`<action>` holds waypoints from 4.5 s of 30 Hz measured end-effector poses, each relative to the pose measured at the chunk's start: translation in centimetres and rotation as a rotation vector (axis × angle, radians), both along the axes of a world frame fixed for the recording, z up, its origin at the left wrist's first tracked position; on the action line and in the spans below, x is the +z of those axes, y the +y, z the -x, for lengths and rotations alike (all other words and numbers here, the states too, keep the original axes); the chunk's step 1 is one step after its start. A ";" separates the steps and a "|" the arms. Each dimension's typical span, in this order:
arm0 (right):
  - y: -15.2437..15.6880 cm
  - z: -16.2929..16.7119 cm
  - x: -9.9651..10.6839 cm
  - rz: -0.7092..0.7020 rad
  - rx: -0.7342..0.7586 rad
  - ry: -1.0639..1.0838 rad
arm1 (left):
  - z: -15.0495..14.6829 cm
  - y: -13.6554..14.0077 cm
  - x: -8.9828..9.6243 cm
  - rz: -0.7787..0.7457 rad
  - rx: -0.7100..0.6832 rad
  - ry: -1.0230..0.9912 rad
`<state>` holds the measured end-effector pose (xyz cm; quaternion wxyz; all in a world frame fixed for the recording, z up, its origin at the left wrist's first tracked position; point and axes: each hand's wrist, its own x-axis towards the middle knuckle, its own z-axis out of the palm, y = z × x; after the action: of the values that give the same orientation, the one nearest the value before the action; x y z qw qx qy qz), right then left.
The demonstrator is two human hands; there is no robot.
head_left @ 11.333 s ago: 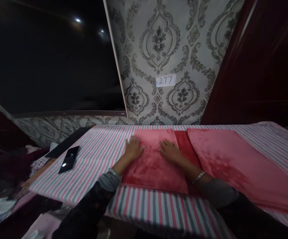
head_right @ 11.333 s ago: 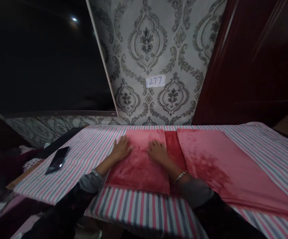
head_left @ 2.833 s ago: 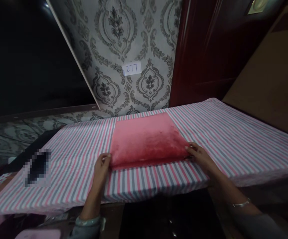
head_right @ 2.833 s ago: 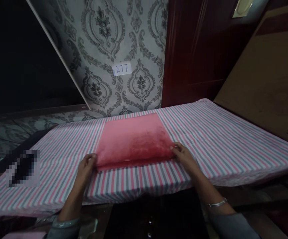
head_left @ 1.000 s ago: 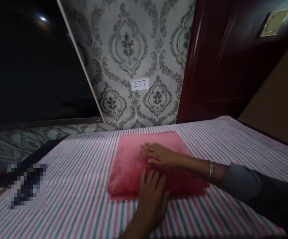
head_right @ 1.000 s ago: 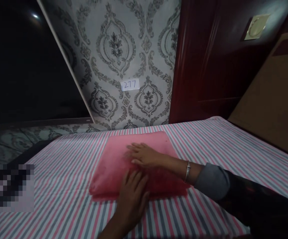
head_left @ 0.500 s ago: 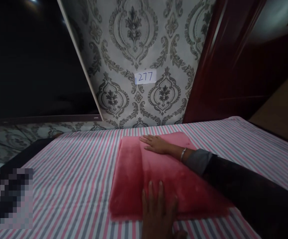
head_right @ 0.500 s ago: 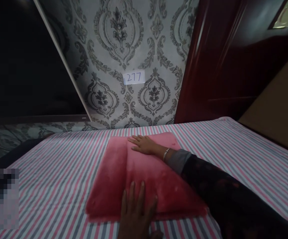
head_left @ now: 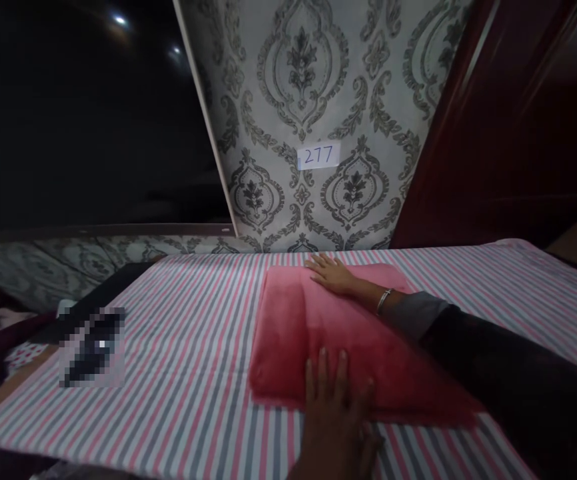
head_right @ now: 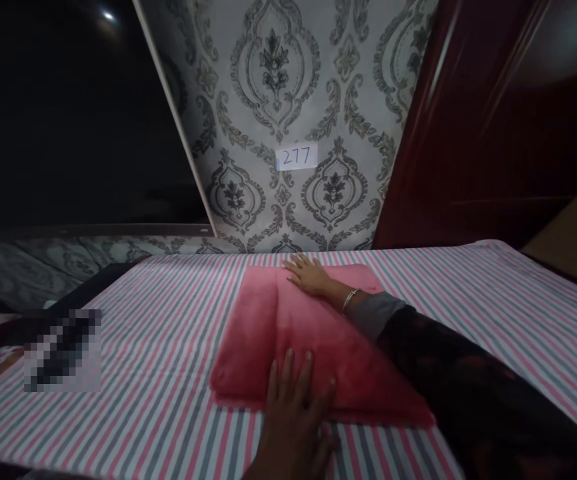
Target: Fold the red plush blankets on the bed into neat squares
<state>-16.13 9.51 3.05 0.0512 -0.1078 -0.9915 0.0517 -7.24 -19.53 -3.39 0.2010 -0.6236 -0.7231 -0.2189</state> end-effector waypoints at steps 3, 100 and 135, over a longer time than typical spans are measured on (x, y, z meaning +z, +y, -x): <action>-3.5 -1.0 2.0 -0.036 0.191 0.063 | 0.0 -0.8 0.9 -0.041 -0.013 -0.007; -11.4 -25.0 -8.0 -0.075 -0.227 0.627 | 10.7 32.5 6.2 0.649 -0.255 -0.118; -14.2 -22.8 -6.1 0.205 0.054 0.294 | 16.2 24.9 6.3 0.662 -0.473 -0.090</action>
<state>6.68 -4.71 -3.04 0.1831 -0.0771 -0.9654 0.1691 -23.45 5.38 2.95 -0.0983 -0.7934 -0.5993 -0.0414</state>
